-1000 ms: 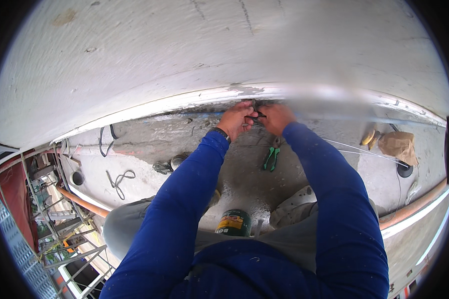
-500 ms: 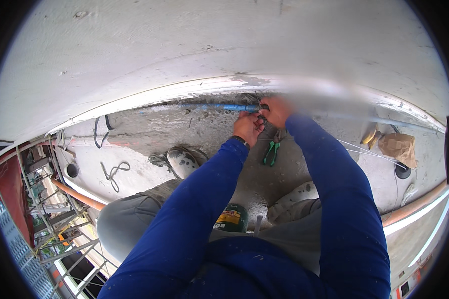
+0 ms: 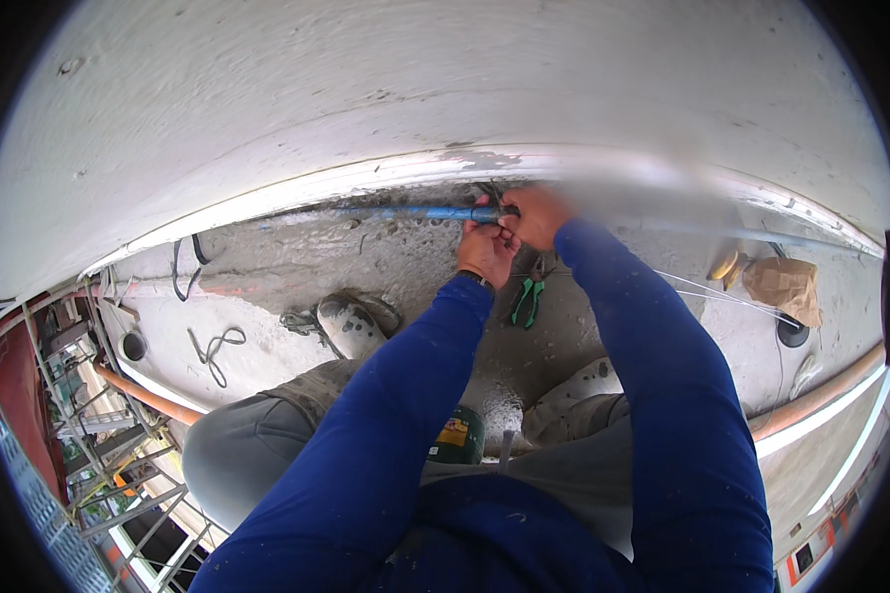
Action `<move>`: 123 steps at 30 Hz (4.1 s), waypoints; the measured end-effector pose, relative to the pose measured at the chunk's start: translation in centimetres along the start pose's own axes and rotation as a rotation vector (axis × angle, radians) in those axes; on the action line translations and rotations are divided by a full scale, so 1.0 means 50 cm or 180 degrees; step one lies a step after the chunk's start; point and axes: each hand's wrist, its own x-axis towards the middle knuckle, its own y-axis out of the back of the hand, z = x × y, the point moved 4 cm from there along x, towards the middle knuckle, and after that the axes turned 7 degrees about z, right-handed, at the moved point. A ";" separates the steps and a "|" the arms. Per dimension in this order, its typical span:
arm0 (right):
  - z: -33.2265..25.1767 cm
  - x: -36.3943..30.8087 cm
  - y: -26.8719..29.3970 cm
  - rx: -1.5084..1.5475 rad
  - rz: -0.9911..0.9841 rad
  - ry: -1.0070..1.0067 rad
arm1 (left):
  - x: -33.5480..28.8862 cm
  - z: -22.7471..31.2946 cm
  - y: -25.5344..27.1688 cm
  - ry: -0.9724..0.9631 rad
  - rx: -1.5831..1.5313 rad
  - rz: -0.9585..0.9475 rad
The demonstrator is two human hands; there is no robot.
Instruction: The person secures a blue pipe to a concrete wall using a metal strap and a screwdriver. They repeatedly tighten the strap around the pipe and screw it into the wall to hold it in place.
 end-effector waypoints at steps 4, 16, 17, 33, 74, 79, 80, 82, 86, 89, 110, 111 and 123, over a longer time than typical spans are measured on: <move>-0.028 -0.007 0.023 0.0152 -0.0017 0.0083 | 0.030 0.000 0.010 0.0313 0.0161 -0.0208; -0.012 -0.024 -0.003 -0.0002 0.0114 0.0436 | -0.036 0.011 0.001 -0.0093 0.2635 -0.0019; -0.016 -0.025 -0.005 0.0037 0.0133 0.0506 | -0.038 0.015 0.010 -0.0172 0.2689 0.0046; -0.048 -0.032 0.010 -0.0280 0.0033 0.0853 | 0.001 0.029 0.055 -0.1463 0.4567 -0.0280; -0.021 -0.015 -0.007 -0.0432 0.0270 0.0416 | -0.107 0.079 -0.031 -0.1667 0.4617 0.0013; -0.025 -0.015 -0.003 -0.0427 0.0285 0.0438 | -0.106 0.082 -0.024 -0.1617 0.4445 0.0093; -0.023 -0.013 -0.003 -0.0449 0.0280 0.0453 | -0.104 0.082 -0.024 -0.1625 0.4448 0.0094; -0.023 -0.010 0.002 -0.0488 0.0112 0.0375 | -0.108 0.087 -0.032 -0.1638 0.4456 0.0085; -0.044 -0.015 0.020 -0.0534 0.0079 0.0360 | -0.120 0.104 -0.047 -0.2051 0.4911 -0.0063; -0.035 -0.015 0.019 -0.0517 0.0067 0.0392 | -0.118 0.126 -0.063 -0.2650 0.5301 -0.0375; -0.021 -0.032 0.037 0.0198 0.0756 0.0852 | -0.090 0.158 -0.059 -0.1902 0.3776 -0.0254; -0.024 -0.033 0.039 0.0196 0.0737 0.0854 | -0.102 0.155 -0.060 -0.2426 0.4040 -0.0165; -0.018 -0.033 0.021 0.0097 0.0821 0.0708 | -0.136 0.156 -0.103 -0.3146 0.3944 -0.0987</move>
